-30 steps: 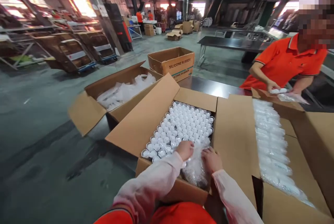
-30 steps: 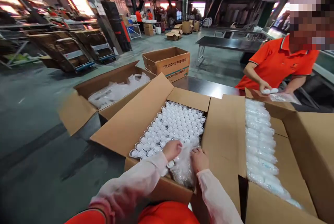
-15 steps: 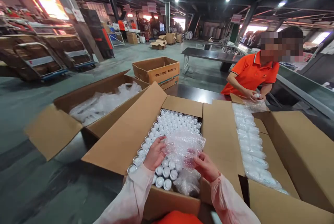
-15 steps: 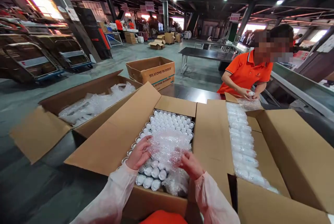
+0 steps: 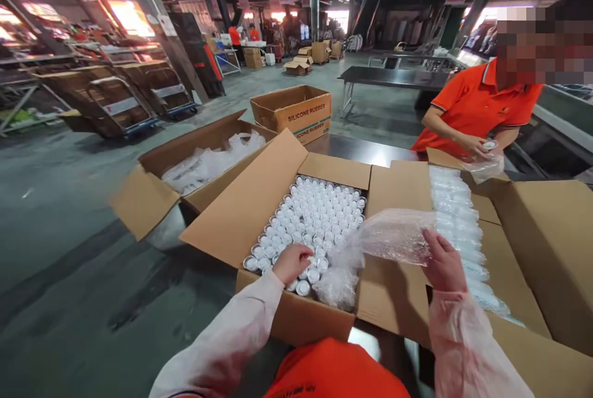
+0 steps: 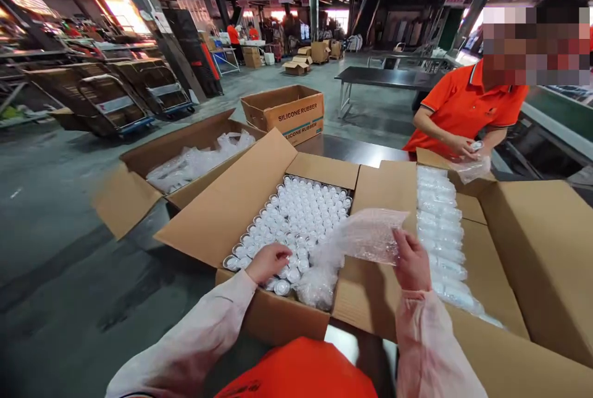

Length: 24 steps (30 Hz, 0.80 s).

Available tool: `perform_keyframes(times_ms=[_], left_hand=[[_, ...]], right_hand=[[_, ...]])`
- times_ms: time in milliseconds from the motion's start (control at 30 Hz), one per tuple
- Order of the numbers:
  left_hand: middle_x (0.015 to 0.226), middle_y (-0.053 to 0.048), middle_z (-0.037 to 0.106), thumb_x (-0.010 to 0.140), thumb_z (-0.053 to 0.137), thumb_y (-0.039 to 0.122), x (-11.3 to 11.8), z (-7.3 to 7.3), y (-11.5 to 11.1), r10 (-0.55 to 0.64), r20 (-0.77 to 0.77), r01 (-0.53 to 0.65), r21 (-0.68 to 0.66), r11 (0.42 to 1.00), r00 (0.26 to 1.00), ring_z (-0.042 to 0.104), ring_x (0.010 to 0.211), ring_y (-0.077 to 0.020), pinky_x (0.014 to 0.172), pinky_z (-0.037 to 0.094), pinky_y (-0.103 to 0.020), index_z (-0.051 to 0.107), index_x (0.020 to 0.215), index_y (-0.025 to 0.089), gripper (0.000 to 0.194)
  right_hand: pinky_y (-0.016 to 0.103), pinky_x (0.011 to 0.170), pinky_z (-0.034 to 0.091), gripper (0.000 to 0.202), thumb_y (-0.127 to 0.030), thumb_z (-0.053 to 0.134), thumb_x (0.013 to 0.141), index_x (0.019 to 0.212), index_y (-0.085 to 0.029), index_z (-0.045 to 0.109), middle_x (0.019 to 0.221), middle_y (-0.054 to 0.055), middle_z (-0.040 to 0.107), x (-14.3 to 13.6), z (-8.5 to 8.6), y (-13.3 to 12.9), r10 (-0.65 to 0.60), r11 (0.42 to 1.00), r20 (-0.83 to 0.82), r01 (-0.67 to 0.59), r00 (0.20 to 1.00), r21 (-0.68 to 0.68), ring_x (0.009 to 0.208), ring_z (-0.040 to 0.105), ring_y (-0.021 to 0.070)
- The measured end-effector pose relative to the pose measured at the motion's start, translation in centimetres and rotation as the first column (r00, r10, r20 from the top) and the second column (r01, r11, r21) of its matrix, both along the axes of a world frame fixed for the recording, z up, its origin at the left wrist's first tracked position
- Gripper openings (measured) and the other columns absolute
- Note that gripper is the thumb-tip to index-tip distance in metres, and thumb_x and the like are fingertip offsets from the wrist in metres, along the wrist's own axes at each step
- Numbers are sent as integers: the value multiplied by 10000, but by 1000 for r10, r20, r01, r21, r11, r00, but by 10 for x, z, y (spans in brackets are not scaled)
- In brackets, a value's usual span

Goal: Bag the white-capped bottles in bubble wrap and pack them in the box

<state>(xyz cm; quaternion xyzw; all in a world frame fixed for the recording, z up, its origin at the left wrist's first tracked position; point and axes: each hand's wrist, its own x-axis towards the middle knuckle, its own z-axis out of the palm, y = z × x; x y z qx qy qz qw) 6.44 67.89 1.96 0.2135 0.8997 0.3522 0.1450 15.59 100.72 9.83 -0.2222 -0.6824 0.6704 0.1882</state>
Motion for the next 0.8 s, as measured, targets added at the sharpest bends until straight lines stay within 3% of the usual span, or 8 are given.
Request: perform_keyframes(times_ms=[133, 267, 367, 467, 533, 600, 700, 800], left_hand=[[931, -86, 643, 729, 573, 146, 9, -8, 13, -100, -41, 92, -156, 983, 994, 584, 902, -213, 818, 428, -313, 682, 995, 158, 288], [1091, -121, 582, 693, 665, 224, 17, -8, 39, -174, -96, 135, -321, 937, 980, 518, 1068, -277, 888, 410, -361, 608, 1135, 184, 447], [1109, -168, 558, 740, 587, 128, 23, -5, 57, -196, -130, 124, -425, 897, 972, 511, 1057, -312, 840, 421, -398, 598, 1127, 151, 388], [1077, -217, 558, 816, 395, 29, 32, -3, 70, -225, -154, 126, -481, 867, 962, 516, 1031, -325, 807, 420, -423, 633, 1034, 94, 329], [1049, -227, 570, 817, 357, 2, 36, 0, 74, -252, -154, 145, -498, 855, 956, 512, 1033, -326, 803, 419, -420, 655, 949, 78, 335], [1047, -235, 572, 794, 384, -12, 36, 5, 72, -259, -148, 149, -517, 843, 954, 526, 1016, -322, 776, 429, -399, 653, 927, 68, 311], [1043, -219, 573, 732, 517, 35, 24, 24, 53, -199, -147, 106, -480, 871, 969, 584, 917, -299, 738, 444, -375, 618, 963, 73, 254], [792, -92, 612, 660, 669, 197, 8, 52, 22, 28, 9, -27, -130, 991, 1000, 620, 766, -265, 720, 458, -366, 572, 789, 155, 167]], right_hand=[[304, 582, 477, 508, -671, 457, 719, 800, -204, 641, 745, 58, 648, 7, -1, 43, 52, 945, 294, -143, 954, 295, 655, 599, 195], [383, 669, 432, 262, -435, 596, 671, 596, -184, 612, 609, 76, 567, 7, -17, 67, -179, 854, 431, -77, 885, 514, 713, 572, 272], [406, 777, 391, 231, -322, 521, 746, 847, -159, 650, 875, 146, 605, 14, -25, 56, -400, 682, 319, 47, 859, 729, 919, 540, 303], [343, 724, 393, 244, -349, 468, 823, 845, -168, 630, 872, 117, 621, 33, -28, 22, -255, 545, 362, -176, 897, 820, 828, 563, 240], [312, 636, 383, 230, -417, 583, 765, 729, -191, 609, 743, 62, 626, 51, -32, 0, -68, 534, 595, -475, 801, 700, 693, 564, 207], [302, 605, 381, 254, -409, 724, 632, 697, -196, 604, 721, 41, 628, 69, -41, -13, 18, 517, 728, -630, 686, 580, 668, 565, 207], [313, 700, 440, 317, -319, 763, 582, 847, -190, 645, 877, 61, 634, 93, -64, -12, 55, 519, 660, -586, 749, 622, 803, 589, 231], [339, 815, 468, 321, -317, 650, 713, 1008, -191, 649, 998, 92, 621, 106, -86, -1, 47, 601, 525, -444, 850, 665, 911, 593, 235]])
